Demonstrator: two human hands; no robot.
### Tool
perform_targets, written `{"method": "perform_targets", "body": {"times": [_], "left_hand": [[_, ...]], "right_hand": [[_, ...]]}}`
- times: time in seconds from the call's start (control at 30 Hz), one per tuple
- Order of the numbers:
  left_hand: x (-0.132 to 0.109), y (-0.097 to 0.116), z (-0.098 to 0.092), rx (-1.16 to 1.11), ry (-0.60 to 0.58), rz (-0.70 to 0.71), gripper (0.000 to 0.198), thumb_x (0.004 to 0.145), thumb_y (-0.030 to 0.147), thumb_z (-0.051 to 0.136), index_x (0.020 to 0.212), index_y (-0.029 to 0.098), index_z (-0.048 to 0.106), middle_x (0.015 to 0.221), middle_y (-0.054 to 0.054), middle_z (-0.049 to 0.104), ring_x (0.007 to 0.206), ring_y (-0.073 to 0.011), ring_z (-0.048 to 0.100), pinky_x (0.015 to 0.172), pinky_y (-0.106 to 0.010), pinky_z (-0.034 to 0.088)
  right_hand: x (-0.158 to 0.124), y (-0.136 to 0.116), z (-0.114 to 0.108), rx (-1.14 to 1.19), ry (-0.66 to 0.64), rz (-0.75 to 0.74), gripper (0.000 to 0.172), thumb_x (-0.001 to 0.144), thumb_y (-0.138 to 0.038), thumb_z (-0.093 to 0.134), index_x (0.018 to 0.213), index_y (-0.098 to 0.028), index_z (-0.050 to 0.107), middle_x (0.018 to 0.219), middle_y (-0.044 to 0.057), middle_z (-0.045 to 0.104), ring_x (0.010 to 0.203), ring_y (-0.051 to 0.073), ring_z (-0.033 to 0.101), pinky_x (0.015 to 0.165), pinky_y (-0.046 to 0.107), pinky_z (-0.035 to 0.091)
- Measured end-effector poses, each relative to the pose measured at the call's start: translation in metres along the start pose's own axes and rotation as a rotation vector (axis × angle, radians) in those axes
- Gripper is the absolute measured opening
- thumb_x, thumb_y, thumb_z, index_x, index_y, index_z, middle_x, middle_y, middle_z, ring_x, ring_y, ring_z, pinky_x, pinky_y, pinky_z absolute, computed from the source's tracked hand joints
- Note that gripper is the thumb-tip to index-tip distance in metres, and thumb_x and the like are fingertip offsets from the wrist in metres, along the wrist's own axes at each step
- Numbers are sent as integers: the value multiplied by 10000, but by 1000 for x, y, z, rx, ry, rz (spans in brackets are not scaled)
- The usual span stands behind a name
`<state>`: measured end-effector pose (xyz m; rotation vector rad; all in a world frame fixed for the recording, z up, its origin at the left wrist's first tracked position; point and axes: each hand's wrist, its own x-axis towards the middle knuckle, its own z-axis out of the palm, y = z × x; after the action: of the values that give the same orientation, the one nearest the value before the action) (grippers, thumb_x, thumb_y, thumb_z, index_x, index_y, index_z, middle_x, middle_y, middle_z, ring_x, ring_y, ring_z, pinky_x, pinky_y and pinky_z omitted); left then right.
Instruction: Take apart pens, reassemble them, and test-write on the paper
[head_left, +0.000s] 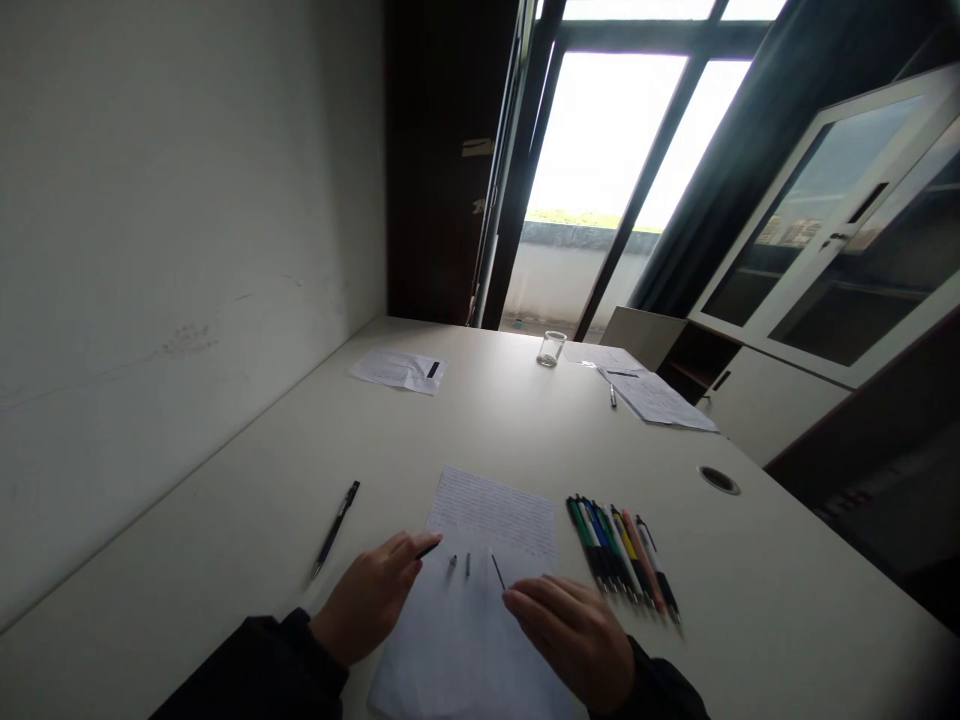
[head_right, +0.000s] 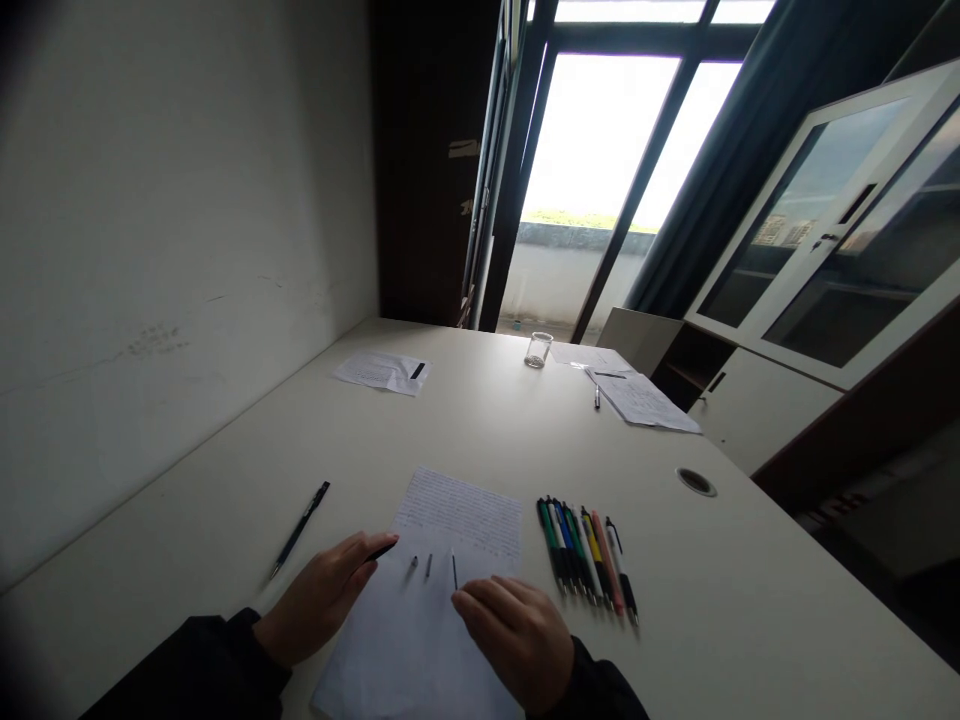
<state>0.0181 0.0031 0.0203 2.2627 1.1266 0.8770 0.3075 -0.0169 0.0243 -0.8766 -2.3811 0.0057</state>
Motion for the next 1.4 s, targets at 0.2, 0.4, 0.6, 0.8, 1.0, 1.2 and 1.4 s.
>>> {"method": "perform_targets", "body": {"times": [0.2, 0.4, 0.6, 0.8, 1.0, 1.2, 1.4], "left_hand": [[-1, -2, 2, 0, -26, -24, 423, 974, 151, 385, 1365, 290, 463, 1137, -47, 649, 954, -175, 656, 865, -291, 549], [-1, -2, 2, -15, -32, -32, 429, 971, 141, 392, 1370, 288, 448, 1194, -45, 637, 1039, -179, 639, 888, -289, 542], [-1, -1, 1, -31, -43, -42, 415, 973, 146, 387, 1363, 280, 438, 1191, -52, 643, 1035, -184, 643, 893, -298, 538], [-2, -1, 2, -21, -23, -72, 353, 963, 150, 415, 1293, 257, 478, 1149, -69, 661, 994, -207, 656, 851, -302, 531], [-3, 2, 3, -9, -28, -55, 203, 951, 181, 470, 1134, 225, 546, 944, -45, 695, 812, -187, 673, 730, -266, 521], [-4, 11, 9, 108, -170, 105, 196, 904, 175, 605, 1080, 257, 632, 903, -1, 727, 765, -168, 692, 687, -233, 511], [-6, 13, 13, 119, -203, 169, 242, 900, 205, 655, 1133, 261, 630, 950, -16, 722, 805, -180, 681, 723, -263, 528]], "right_hand": [[6, -6, 11, -98, -128, -64, 176, 966, -122, 483, 962, -204, 639, 831, 29, 693, 668, 145, 613, 604, 285, 437], [4, -5, 21, -141, -178, -116, 132, 965, -155, 503, 944, -214, 620, 817, 17, 669, 666, 145, 584, 596, 282, 409], [3, -5, 22, -165, -203, -115, 135, 973, -170, 502, 952, -219, 626, 828, 16, 668, 679, 153, 579, 595, 291, 403], [4, -4, 24, -155, -189, -107, 128, 967, -175, 527, 936, -217, 644, 820, 13, 673, 672, 153, 592, 588, 294, 412], [7, -4, 15, -61, -86, -33, 158, 968, -136, 511, 1007, -204, 648, 834, 29, 695, 689, 153, 614, 619, 293, 443], [10, -17, 15, 0, -41, 17, 234, 945, -276, 601, 1164, -196, 611, 880, 57, 710, 749, 195, 634, 653, 321, 475], [12, -26, 24, 20, -46, 28, 108, 958, -204, 555, 1027, -208, 637, 790, 30, 689, 680, 174, 604, 614, 300, 452]]}}
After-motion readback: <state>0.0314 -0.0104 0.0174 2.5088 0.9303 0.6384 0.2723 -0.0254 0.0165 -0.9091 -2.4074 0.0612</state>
